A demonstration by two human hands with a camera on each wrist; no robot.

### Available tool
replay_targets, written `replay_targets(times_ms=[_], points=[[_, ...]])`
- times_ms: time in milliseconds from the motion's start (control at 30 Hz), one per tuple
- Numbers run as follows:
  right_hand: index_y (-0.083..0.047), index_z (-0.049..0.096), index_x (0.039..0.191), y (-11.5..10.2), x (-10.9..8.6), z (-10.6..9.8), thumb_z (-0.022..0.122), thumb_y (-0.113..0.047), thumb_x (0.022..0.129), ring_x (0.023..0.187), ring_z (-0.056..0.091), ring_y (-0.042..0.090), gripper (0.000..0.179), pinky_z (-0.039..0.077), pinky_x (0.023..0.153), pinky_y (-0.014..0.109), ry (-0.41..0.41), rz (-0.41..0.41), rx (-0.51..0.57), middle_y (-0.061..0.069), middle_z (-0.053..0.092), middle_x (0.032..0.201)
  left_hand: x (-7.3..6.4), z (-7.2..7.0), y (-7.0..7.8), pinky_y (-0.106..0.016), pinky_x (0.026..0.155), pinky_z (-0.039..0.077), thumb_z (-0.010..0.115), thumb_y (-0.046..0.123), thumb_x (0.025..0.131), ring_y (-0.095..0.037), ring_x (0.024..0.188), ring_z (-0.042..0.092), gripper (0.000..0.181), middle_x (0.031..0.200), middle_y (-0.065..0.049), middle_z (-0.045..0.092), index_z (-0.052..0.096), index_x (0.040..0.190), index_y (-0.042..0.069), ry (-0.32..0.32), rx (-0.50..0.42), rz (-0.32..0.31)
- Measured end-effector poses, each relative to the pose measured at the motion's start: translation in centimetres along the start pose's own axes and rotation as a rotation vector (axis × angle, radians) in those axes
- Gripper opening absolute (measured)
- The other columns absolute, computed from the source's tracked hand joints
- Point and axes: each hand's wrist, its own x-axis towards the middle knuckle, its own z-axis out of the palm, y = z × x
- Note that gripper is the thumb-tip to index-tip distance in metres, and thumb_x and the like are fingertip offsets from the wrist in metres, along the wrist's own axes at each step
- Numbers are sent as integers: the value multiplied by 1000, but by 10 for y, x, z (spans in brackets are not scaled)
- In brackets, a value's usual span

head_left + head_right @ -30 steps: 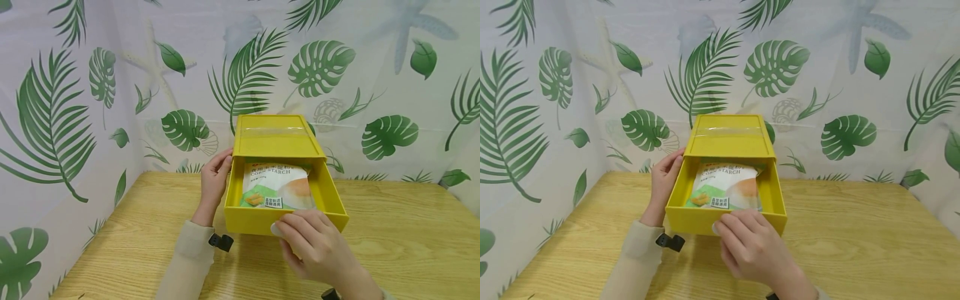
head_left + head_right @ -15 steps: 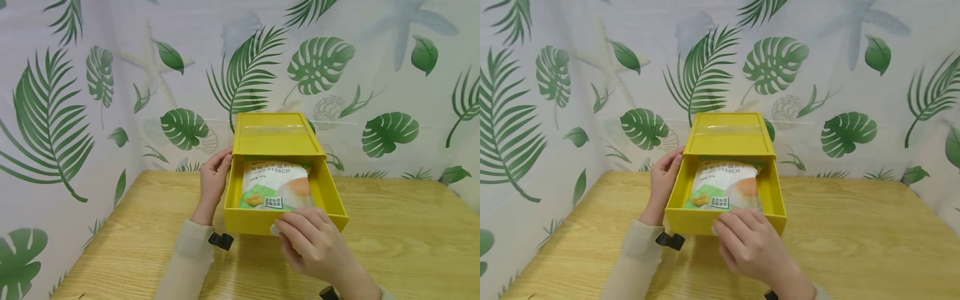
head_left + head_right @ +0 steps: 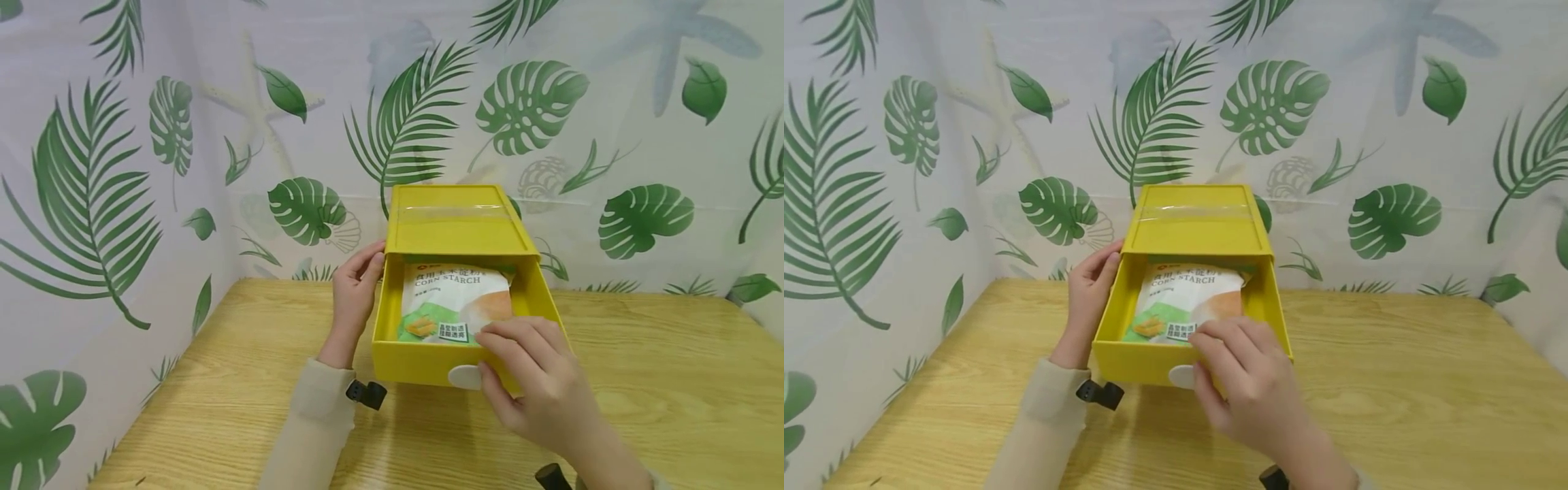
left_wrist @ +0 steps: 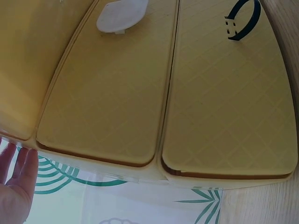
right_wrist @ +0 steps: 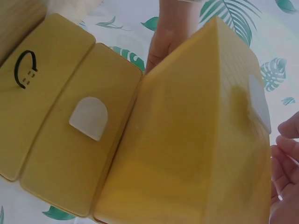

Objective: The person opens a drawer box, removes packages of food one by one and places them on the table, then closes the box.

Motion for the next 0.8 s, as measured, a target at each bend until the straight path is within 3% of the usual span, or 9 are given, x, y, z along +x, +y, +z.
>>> replay_targets(times_ms=[167, 467, 800], points=[[8, 60, 80, 7, 5, -4, 47, -22, 89, 71, 49, 31, 34, 38, 68, 33, -11, 47, 37, 17, 58, 79, 3, -1, -13, -29, 77, 49, 53, 12, 89, -20, 96, 57, 28, 113, -14, 58, 59, 111, -4, -2, -7, 11], [8, 61, 83, 17, 14, -12, 46, -28, 89, 76, 50, 29, 39, 37, 73, 28, -95, 157, 52, 16, 59, 83, 1, -1, -12, -30, 78, 49, 53, 14, 89, -18, 95, 57, 29, 112, -13, 59, 60, 111, -4, 3, 15, 31], [7, 61, 85, 24, 20, -17, 44, -33, 88, 78, 51, 30, 44, 41, 69, 33, -212, 217, -15, 15, 59, 84, 2, -1, -12, -30, 77, 49, 53, 15, 89, -16, 95, 57, 29, 111, -12, 59, 60, 111, -3, 4, 23, 37]])
